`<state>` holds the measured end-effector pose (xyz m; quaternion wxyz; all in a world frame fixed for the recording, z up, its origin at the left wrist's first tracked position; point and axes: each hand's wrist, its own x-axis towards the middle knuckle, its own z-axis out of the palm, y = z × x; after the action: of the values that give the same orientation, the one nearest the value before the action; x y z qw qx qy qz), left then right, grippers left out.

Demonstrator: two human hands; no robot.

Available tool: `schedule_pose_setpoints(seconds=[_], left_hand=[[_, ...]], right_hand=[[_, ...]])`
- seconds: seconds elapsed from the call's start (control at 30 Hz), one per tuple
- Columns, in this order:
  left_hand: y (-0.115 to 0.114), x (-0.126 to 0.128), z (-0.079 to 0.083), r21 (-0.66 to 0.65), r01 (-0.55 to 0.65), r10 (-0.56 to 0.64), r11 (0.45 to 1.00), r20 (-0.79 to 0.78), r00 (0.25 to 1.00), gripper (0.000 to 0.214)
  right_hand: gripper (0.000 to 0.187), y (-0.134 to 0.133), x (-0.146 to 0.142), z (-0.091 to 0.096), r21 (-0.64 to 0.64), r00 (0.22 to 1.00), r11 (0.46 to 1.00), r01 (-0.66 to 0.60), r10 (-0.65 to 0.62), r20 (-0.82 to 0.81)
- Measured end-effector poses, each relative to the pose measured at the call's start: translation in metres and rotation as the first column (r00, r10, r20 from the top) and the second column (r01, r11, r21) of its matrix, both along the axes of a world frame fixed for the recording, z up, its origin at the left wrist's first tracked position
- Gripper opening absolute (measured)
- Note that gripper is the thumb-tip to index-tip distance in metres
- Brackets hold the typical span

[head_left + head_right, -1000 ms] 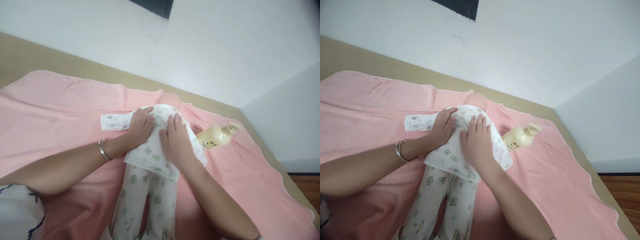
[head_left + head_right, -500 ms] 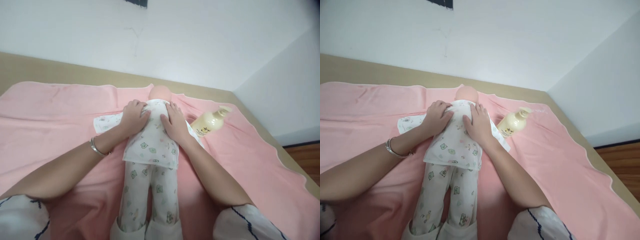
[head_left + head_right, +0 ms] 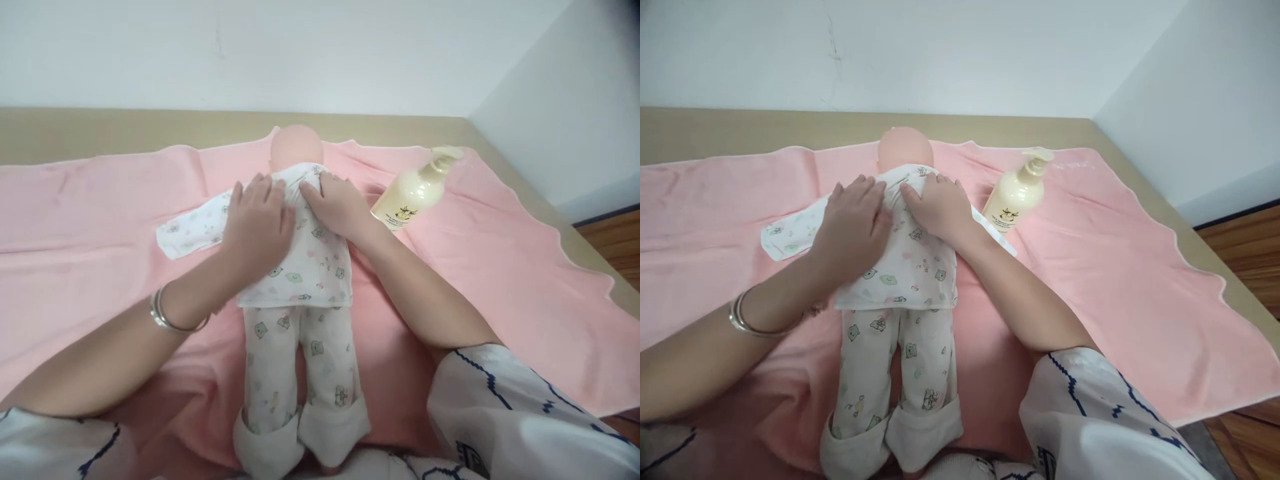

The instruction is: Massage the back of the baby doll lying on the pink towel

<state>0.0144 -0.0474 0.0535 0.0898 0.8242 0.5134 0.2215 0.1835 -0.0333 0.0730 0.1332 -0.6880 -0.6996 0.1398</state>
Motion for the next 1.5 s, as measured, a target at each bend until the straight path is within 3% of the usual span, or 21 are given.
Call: schedule_pose_setpoints(seconds=[0.07, 0.13, 0.23, 0.33, 0.4, 0.5, 0.63, 0.77, 0.9, 1.0, 1.1, 1.2, 1.37, 1.5], left_hand=[[-0.008, 0.005, 0.0, 0.021, 0.057, -0.057, 0.998, 0.028, 0.998, 0.053], [0.0, 0.006, 0.001, -0.025, 0.064, -0.062, 0.998, 0.08, 0.995, 0.043], [0.029, 0.001, 0.001, -0.153, -0.02, 0.038, 0.988, 0.122, 0.992, 0.026], [0.046, -0.001, 0.003, -0.244, -0.106, 0.135, 0.964, 0.105, 0.985, 0.035], [0.04, 0.001, 0.004, -0.222, -0.121, 0.14, 0.968, 0.068, 0.988, 0.038], [0.014, 0.005, 0.004, -0.088, -0.046, 0.049, 0.995, 0.03, 0.998, 0.041], [0.0, 0.006, 0.003, -0.048, 0.074, -0.071, 0.996, 0.071, 0.995, 0.044], [0.03, -0.002, 0.001, -0.174, -0.003, 0.021, 0.985, 0.104, 0.994, 0.025], [0.049, -0.005, -0.001, -0.249, -0.095, 0.129, 0.964, 0.126, 0.984, 0.033], [0.032, -0.001, 0.001, -0.184, -0.094, 0.107, 0.978, 0.064, 0.992, 0.037], [0.005, 0.001, 0.004, -0.016, -0.015, 0.015, 1.0, -0.029, 0.999, 0.033], [-0.004, 0.0, 0.004, 0.058, 0.058, -0.056, 0.997, -0.027, 0.998, 0.023], [0.03, -0.006, 0.0, -0.063, 0.109, -0.107, 0.992, 0.033, 0.994, 0.024], [0.046, -0.003, -0.008, -0.15, -0.007, 0.031, 0.989, 0.157, 0.987, 0.026]], right_hand=[[0.059, 0.0, 0.0, -0.002, 0.043, 0.999, 0.999, -0.023, 0.021, 0.041], [0.055, -0.014, -0.007, 0.001, 0.089, 0.991, 0.994, -0.056, 0.044, 0.129], [0.053, -0.042, -0.022, 0.009, 0.106, 0.96, 0.989, -0.105, 0.073, 0.27], [0.053, -0.048, -0.026, 0.015, 0.105, 0.952, 0.987, -0.123, 0.088, 0.292], [0.053, -0.035, -0.019, 0.012, 0.078, 0.978, 0.992, -0.094, 0.077, 0.195], [0.056, -0.006, -0.003, 0.002, 0.023, 1.0, 1.0, -0.013, 0.013, 0.024], [0.054, 0.001, -0.003, -0.007, 0.097, 0.999, 0.995, 0.03, -0.034, 0.039], [0.058, -0.037, -0.027, -0.005, 0.168, 0.98, 0.983, -0.077, 0.044, 0.192], [0.066, -0.052, -0.034, -0.002, 0.191, 0.974, 0.975, -0.109, 0.067, 0.216], [0.061, -0.031, -0.021, 0.003, 0.086, 0.995, 0.995, -0.048, 0.04, 0.093], [0.063, -0.009, -0.008, 0.006, -0.014, 1.0, 1.0, 0.004, -0.004, 0.003], [0.058, -0.012, -0.01, 0.007, 0.018, 0.996, 1.0, -0.007, 0.005, 0.087], [0.05, -0.047, -0.032, 0.005, 0.147, 0.952, 0.984, -0.104, 0.056, 0.301], [0.047, -0.048, -0.034, 0.008, 0.162, 0.963, 0.982, -0.095, 0.05, 0.264]])
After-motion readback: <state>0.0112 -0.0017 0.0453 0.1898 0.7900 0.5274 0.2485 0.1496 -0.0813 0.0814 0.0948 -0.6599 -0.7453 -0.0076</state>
